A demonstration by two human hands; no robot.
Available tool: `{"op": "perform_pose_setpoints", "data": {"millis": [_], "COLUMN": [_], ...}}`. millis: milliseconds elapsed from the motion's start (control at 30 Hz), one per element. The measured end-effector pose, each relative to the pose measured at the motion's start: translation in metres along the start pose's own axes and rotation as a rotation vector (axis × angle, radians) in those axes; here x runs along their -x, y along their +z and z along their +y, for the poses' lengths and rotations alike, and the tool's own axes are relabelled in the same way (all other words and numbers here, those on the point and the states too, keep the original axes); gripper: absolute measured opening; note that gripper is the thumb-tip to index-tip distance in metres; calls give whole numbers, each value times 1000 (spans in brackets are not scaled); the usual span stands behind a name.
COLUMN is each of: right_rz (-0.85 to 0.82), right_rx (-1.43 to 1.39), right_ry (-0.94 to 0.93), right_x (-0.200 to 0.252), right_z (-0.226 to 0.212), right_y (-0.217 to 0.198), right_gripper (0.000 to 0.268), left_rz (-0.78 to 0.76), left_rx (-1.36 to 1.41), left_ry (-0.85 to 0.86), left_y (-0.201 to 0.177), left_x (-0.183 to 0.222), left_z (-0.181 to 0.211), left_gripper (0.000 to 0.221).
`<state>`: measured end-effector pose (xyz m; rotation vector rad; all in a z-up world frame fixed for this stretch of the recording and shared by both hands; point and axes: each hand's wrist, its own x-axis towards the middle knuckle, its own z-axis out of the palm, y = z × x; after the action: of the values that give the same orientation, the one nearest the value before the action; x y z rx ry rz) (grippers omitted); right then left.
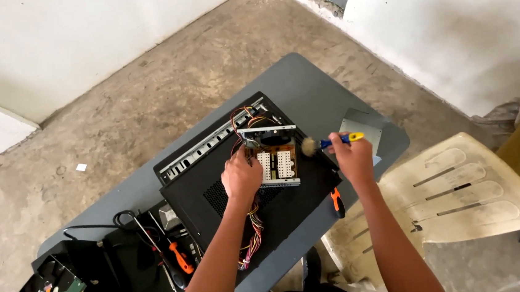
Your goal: The person is disassembling a desktop computer by unscrewing the power supply and then cleaning the internal components with a brush.
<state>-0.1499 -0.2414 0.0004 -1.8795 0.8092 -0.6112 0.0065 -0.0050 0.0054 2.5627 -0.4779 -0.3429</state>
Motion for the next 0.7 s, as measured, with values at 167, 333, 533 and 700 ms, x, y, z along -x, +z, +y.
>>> {"op": "perform_pose_setpoints", "data": {"millis": [167, 333, 533, 700], "right_rz": [-26, 115, 43, 70], "right_rx": [-15, 106, 13, -180], "right_ry": [44, -74, 26, 112], "right_x": [10, 30, 56, 46], "right_z": [5, -12, -7, 25], "right_y": [31, 1, -2, -8], "right_gripper": [27, 30, 31, 23], "left_rz": [10, 13, 38, 367], "left_rx": [-23, -21, -26, -175], "left_ry": [-9, -26, -19, 93], "left_y": [8, 7, 20, 40], "left_x": [0, 6, -5, -18], "left_z": [-4, -5, -8, -21], "left_gripper": [63, 62, 61, 55]}}
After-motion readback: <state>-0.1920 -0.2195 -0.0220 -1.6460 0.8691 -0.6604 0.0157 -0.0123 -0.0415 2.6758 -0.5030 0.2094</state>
